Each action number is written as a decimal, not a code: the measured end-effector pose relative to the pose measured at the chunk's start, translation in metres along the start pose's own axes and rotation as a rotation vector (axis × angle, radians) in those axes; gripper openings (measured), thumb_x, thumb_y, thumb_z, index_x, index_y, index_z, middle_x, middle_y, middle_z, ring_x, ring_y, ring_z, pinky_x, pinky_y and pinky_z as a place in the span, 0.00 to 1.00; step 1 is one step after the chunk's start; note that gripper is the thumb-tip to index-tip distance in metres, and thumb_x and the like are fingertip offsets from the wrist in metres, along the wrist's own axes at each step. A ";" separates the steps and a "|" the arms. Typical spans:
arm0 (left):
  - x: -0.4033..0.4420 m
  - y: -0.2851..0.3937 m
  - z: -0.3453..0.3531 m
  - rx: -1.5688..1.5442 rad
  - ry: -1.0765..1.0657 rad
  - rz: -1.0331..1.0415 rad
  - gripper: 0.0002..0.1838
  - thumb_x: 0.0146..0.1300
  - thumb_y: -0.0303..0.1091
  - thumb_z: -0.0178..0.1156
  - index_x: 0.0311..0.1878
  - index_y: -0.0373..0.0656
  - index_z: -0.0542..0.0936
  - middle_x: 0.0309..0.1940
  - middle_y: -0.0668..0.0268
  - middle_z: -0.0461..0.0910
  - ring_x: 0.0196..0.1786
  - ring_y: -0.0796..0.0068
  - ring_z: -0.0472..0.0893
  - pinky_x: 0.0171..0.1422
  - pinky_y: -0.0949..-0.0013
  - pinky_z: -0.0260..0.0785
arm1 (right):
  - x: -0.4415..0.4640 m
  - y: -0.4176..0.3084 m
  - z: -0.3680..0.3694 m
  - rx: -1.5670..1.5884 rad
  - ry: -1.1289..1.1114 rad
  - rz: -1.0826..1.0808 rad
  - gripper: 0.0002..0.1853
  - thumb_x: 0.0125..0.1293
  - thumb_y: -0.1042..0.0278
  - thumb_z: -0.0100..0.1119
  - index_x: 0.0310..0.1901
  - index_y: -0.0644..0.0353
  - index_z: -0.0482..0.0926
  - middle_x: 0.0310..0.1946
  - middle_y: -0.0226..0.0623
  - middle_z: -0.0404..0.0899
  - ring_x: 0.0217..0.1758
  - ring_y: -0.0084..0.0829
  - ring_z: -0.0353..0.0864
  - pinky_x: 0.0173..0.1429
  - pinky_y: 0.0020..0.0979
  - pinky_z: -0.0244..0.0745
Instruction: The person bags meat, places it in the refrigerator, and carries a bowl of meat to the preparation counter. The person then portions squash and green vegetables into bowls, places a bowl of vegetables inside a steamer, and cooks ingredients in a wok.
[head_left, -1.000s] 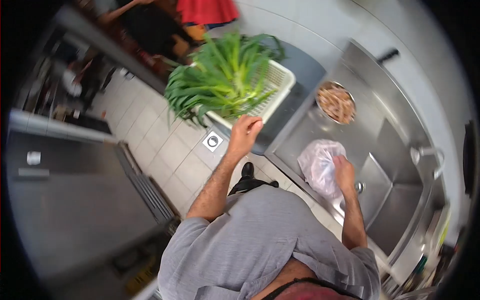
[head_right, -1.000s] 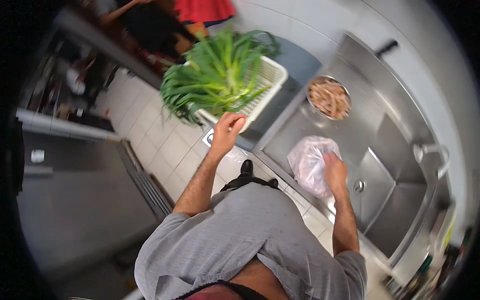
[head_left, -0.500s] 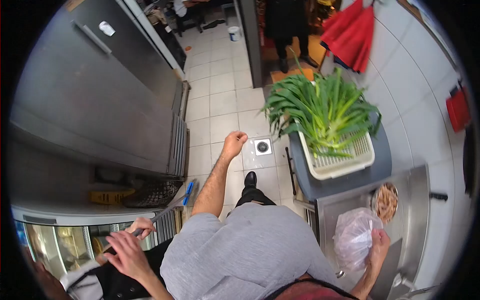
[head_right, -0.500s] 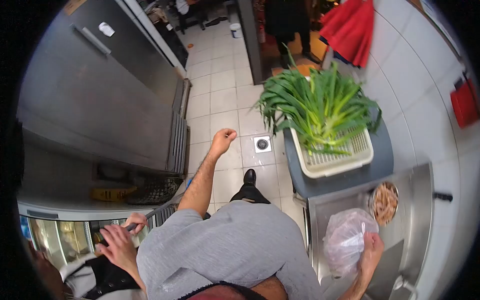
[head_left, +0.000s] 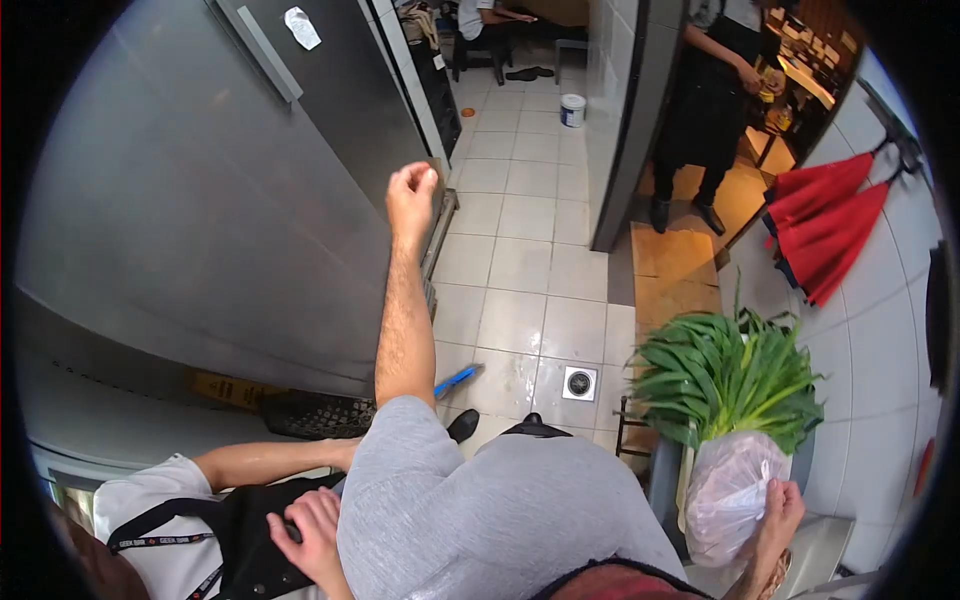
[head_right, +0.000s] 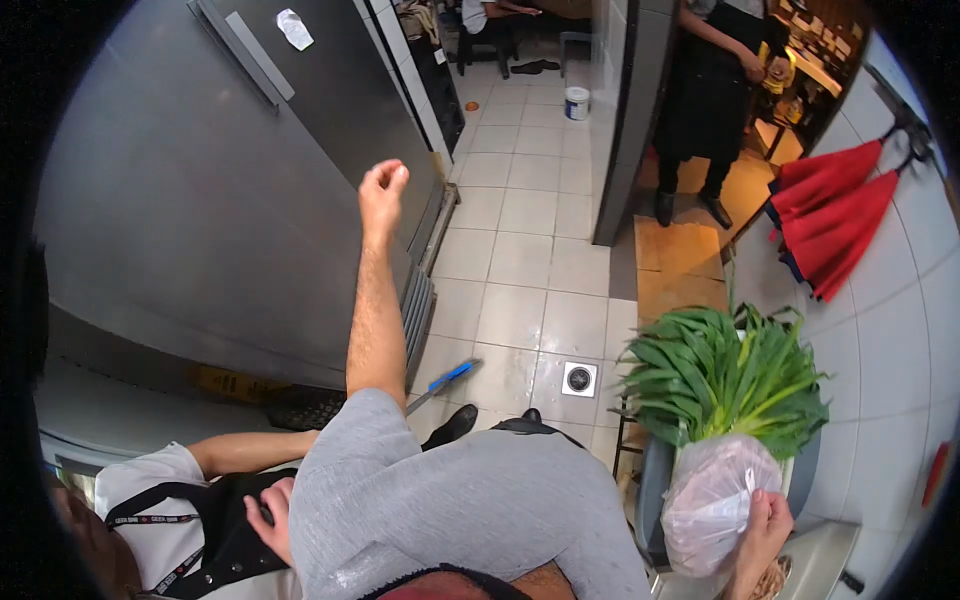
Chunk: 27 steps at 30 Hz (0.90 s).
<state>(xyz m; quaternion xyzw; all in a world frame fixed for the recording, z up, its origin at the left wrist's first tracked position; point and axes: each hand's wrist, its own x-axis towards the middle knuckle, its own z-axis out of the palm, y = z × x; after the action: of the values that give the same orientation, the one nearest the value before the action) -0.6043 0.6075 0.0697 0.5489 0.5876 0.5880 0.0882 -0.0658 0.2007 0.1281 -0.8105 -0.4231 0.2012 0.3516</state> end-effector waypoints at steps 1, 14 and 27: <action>0.025 -0.005 -0.004 -0.032 0.073 0.022 0.11 0.57 0.34 0.63 0.41 0.38 0.80 0.35 0.66 0.76 0.36 0.78 0.75 0.43 0.73 0.69 | 0.020 -0.024 0.016 0.025 -0.013 -0.055 0.13 0.63 0.67 0.54 0.24 0.65 0.71 0.19 0.22 0.62 0.24 0.15 0.56 0.26 0.21 0.52; 0.248 0.010 -0.094 0.398 0.919 0.250 0.23 0.50 0.36 0.68 0.47 0.33 0.76 0.42 0.57 0.70 0.36 0.73 0.74 0.41 0.68 0.70 | 0.288 -0.208 0.229 0.096 -0.443 -0.434 0.11 0.61 0.67 0.56 0.27 0.67 0.75 0.18 0.30 0.71 0.25 0.18 0.66 0.29 0.25 0.63; 0.334 -0.011 -0.106 0.947 1.134 0.076 0.26 0.53 0.44 0.63 0.47 0.30 0.73 0.41 0.50 0.76 0.46 0.54 0.76 0.52 0.60 0.67 | 0.496 -0.374 0.469 -0.088 -0.616 -0.905 0.11 0.61 0.65 0.56 0.28 0.65 0.76 0.20 0.51 0.75 0.25 0.49 0.76 0.29 0.41 0.69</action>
<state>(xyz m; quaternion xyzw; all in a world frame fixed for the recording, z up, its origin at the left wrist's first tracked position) -0.8174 0.7973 0.2730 0.1600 0.7144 0.4673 -0.4956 -0.2838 0.9463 0.0753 -0.4652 -0.8208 0.2400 0.2286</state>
